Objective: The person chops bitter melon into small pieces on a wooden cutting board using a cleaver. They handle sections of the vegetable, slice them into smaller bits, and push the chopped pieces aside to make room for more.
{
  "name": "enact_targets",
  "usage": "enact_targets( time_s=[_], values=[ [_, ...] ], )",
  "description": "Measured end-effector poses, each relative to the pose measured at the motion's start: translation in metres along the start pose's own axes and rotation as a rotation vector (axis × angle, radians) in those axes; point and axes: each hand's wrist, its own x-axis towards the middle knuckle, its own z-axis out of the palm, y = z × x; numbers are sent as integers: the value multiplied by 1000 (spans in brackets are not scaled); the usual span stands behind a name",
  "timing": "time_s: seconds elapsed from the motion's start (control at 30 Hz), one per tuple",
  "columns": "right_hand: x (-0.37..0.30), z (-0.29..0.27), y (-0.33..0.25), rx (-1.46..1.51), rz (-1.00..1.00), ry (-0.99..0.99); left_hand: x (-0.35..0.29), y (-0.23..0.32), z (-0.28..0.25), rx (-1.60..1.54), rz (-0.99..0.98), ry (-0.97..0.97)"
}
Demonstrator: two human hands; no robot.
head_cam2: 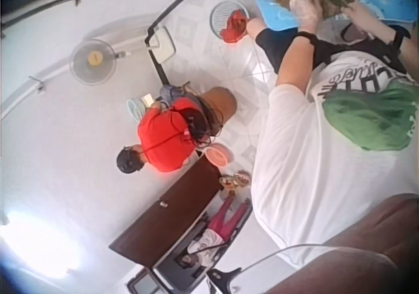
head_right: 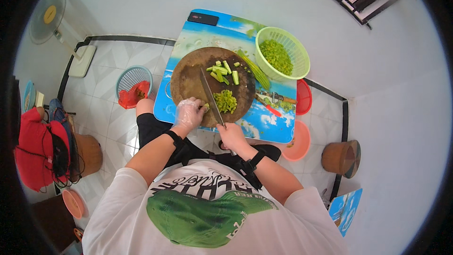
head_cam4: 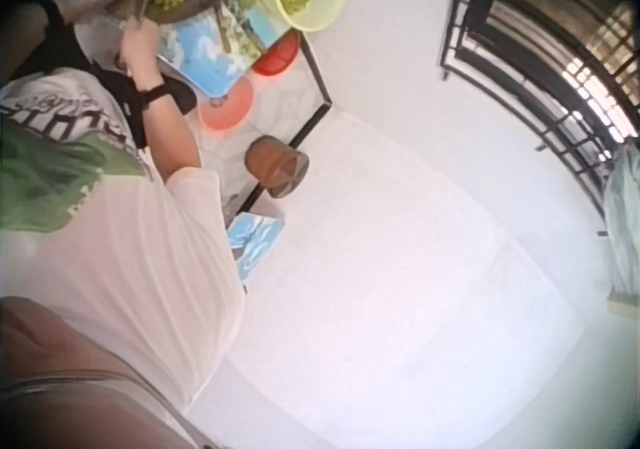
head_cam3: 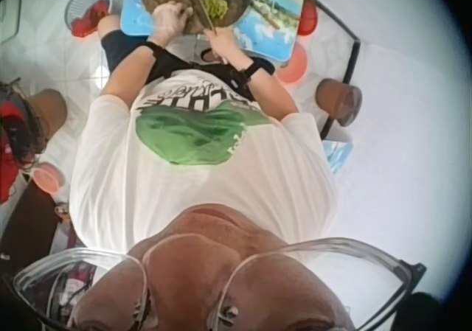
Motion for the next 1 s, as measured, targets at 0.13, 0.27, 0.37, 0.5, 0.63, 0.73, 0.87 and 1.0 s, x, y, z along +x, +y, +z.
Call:
enact_targets(
  time_s=[0.13,0.27,0.37,0.5,0.63,0.73,0.87,1.0],
  values=[
    [-2,1,-2,34,1,-2,0,-1,3,6,18,24],
    [0,2,-2,41,8,0,2,1,0,5,19,25],
    [-2,2,-9,38,12,-11,2,2,-3,42,-23,-74],
    [-1,3,-7,7,-4,-18,2,1,0,31,2,-28],
    [0,4,-5,26,7,-4,1,2,0,9,15,16],
    [5,5,0,-5,-18,6,1,0,1,6,16,11],
    [7,3,-2,-15,10,-18,1,0,1,27,8,2],
    [2,1,12,42,65,-66,2,0,3,43,16,1]
  ],
)
